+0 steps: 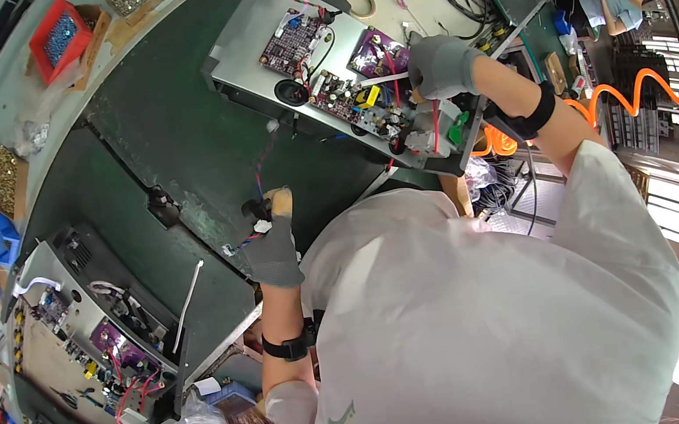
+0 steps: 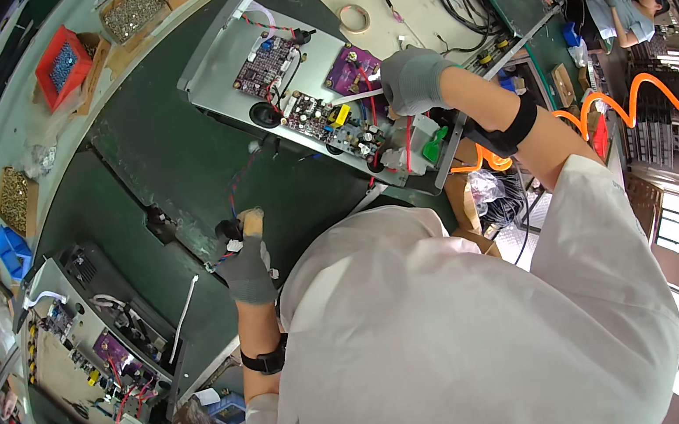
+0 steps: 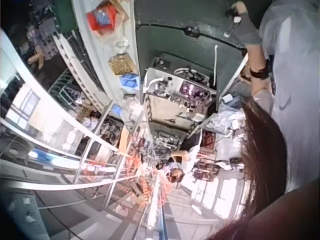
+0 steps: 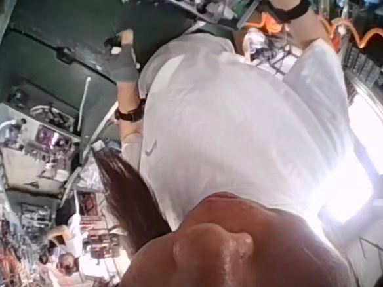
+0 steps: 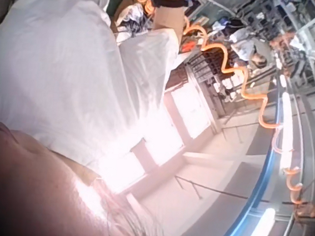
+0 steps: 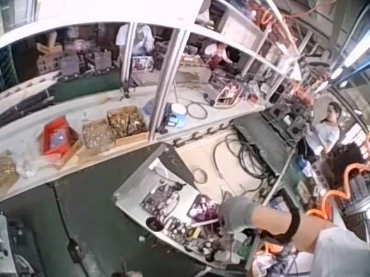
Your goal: Assembling internal wiring and electronic components into an inverter housing on a factory line.
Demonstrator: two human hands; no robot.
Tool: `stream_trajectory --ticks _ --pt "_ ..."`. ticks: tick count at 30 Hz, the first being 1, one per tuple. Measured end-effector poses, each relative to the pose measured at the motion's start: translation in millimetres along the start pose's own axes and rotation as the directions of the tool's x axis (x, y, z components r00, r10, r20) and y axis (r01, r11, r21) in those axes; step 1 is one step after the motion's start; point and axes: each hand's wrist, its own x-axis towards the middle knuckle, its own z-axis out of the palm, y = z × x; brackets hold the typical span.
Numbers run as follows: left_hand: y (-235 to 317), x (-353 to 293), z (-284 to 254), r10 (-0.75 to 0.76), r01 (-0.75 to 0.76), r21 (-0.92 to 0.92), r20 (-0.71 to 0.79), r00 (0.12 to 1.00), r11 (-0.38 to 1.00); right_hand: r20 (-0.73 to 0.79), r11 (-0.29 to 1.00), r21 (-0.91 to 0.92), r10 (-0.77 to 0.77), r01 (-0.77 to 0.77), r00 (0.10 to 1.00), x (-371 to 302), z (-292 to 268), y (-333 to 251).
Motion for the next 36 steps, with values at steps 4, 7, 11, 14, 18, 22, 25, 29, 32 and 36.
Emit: stream_trajectory --ticks 4,7,11,14,18,22,25,29,32,36 --pt "9.2 3.0 -4.4 -0.134 0.133 -0.060 -0.007 0.991 0.989 0.003 0.993 -0.105 0.051 -0.050 0.999 4.5 3.4 -0.8" --pt "11.5 4.1 -6.5 -0.158 0.155 -0.096 -0.019 0.987 0.983 -0.022 0.998 -0.036 0.042 -0.042 0.999 5.9 8.9 4.7" --pt "4.4 5.9 -8.5 -0.155 0.151 -0.128 -0.018 0.988 0.980 0.001 0.998 0.068 0.013 -0.013 1.000 11.7 19.0 18.1" --pt "10.1 7.1 -11.1 -0.170 0.170 -0.086 0.005 0.985 0.982 -0.052 0.998 0.053 0.040 -0.037 0.998 11.9 24.5 19.8" --pt "6.3 7.5 -10.5 -0.157 0.155 -0.095 -0.016 0.987 0.983 -0.079 0.998 0.067 -0.012 0.017 0.997 12.1 25.0 23.7" --pt "2.4 8.3 -13.6 -0.120 0.119 -0.069 -0.014 0.993 0.991 -0.059 0.998 0.068 0.008 -0.004 0.998 9.5 21.3 19.6" --pt "-2.0 10.0 -14.7 -0.116 0.115 -0.060 -0.013 0.993 0.992 -0.036 1.000 -0.010 0.028 -0.028 0.999 10.7 18.2 14.0" --pt "3.4 10.0 -12.5 -0.145 0.145 -0.003 -0.032 0.989 0.989 -0.011 0.999 0.041 0.000 0.000 1.000 13.4 18.1 17.0" --pt "0.9 12.1 -10.5 -0.160 0.159 -0.074 -0.006 0.987 0.985 0.003 0.993 0.118 -0.007 0.006 1.000 12.9 17.7 17.8" --pt "13.9 9.5 -8.3 -0.297 0.296 -0.048 -0.004 0.955 0.954 0.059 0.996 0.067 -0.063 0.059 0.996 20.5 14.2 17.1"
